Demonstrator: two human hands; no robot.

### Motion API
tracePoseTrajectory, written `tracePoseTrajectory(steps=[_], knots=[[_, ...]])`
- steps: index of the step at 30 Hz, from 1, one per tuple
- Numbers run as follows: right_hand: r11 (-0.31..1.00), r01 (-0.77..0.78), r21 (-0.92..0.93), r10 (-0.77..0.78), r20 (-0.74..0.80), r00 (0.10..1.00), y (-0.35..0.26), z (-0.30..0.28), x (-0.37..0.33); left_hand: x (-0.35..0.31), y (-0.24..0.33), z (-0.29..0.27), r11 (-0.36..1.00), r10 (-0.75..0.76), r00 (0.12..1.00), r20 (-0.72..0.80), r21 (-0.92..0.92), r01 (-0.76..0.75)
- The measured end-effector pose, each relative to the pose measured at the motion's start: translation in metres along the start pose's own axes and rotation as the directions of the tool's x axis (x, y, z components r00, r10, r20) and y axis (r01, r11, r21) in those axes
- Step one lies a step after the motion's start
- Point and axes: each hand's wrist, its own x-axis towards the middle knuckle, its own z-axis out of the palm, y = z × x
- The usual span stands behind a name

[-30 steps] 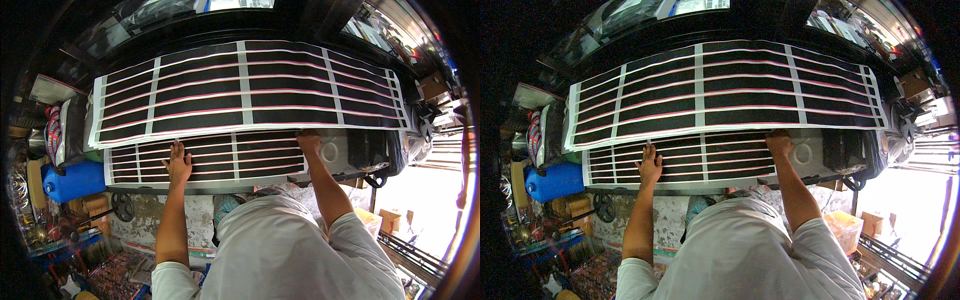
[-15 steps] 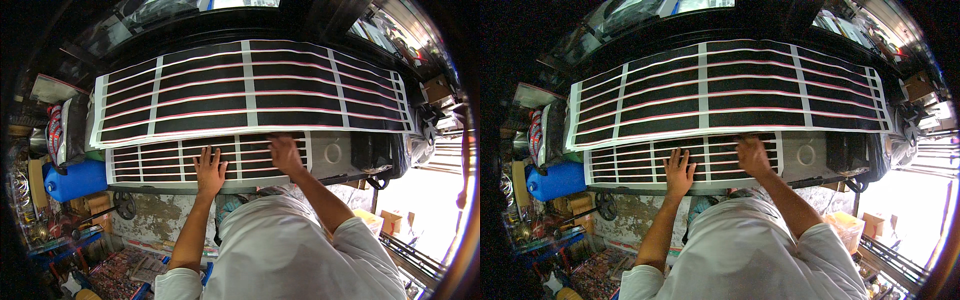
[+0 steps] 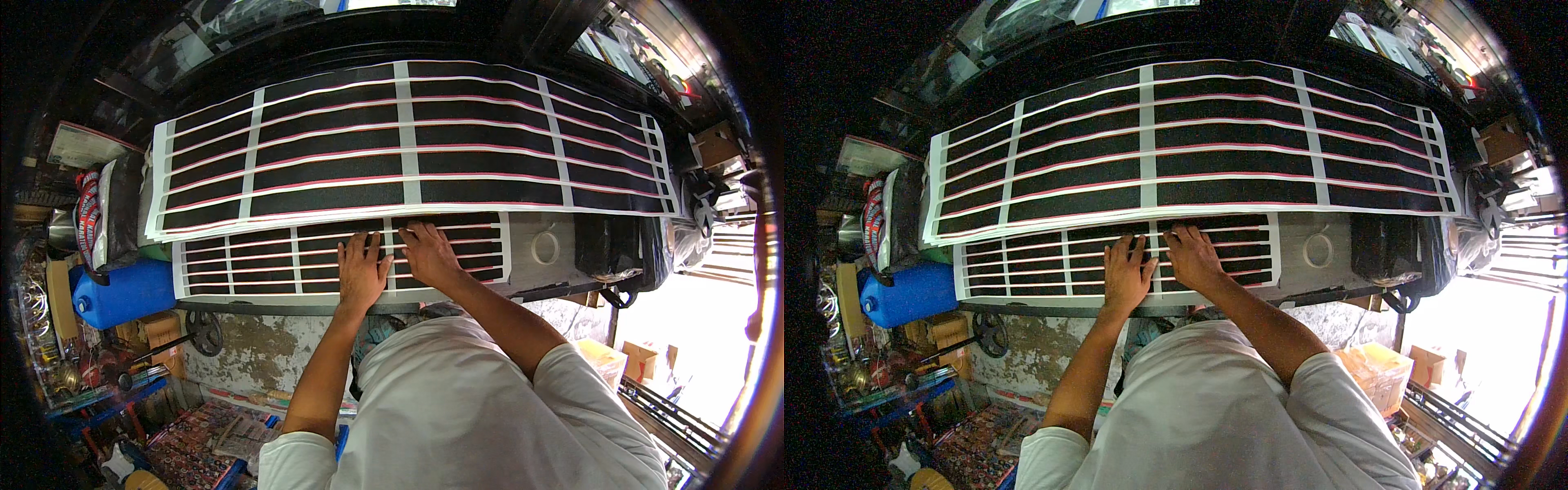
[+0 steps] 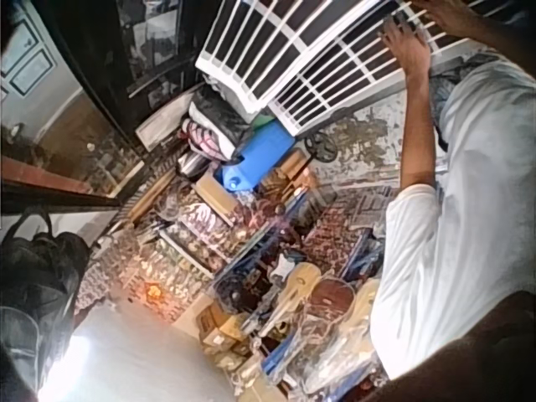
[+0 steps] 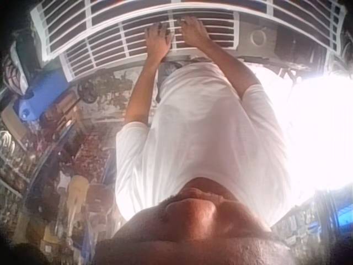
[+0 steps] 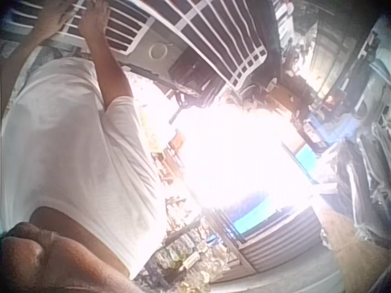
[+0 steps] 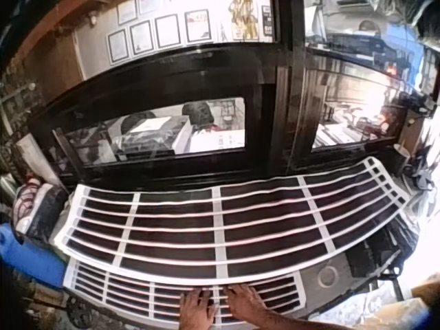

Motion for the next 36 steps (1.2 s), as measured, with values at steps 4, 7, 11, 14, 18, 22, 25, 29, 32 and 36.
tracePoseTrajectory(steps=[4,7,11,14,18,22,25,29,32,36], knots=[[1.000,-0.003,-0.021,0.003,0.021,1.000,-0.001,-0.001,0.000,0.002,0.000,0.000,1.000,-0.012,1.000,0.023,0.023,0.012],[0.995,-0.012,-0.100,0.017,0.045,0.999,-0.004,0.000,0.001,0.003,0.002,0.000,0.999,-0.020,1.000,0.021,0.036,0.019],[0.995,-0.005,-0.097,0.011,0.069,0.998,-0.003,0.001,0.001,0.005,0.005,-0.002,0.999,-0.029,0.999,0.014,0.045,0.028],[0.993,-0.016,-0.119,0.026,0.087,0.996,-0.006,0.000,0.002,0.005,0.008,-0.003,0.998,-0.040,0.999,0.028,0.041,0.039],[0.991,-0.028,-0.133,0.042,0.106,0.994,-0.011,-0.003,0.004,0.004,0.008,-0.002,0.996,-0.040,0.999,0.026,0.077,0.038],[0.990,-0.046,-0.131,0.062,0.117,0.991,-0.015,-0.004,0.004,0.003,0.007,-0.001,0.997,-0.040,0.999,0.030,0.071,0.038],[0.991,-0.036,-0.129,0.046,0.075,0.996,-0.012,0.001,0.002,0.003,0.008,-0.002,0.997,-0.031,0.999,0.026,0.071,0.029],[0.996,-0.029,-0.082,0.035,0.075,0.997,-0.011,-0.003,0.001,0.001,0.008,-0.001,0.997,-0.025,0.999,0.028,0.079,0.023],[0.996,-0.036,-0.083,0.045,0.110,0.993,-0.008,-0.003,0.002,0.003,0.011,-0.003,0.997,-0.034,0.999,0.034,0.066,0.032],[0.996,-0.034,-0.083,0.040,0.067,0.997,-0.011,-0.004,0.002,0.006,0.012,-0.002,0.996,-0.079,0.994,0.077,0.055,0.074]])
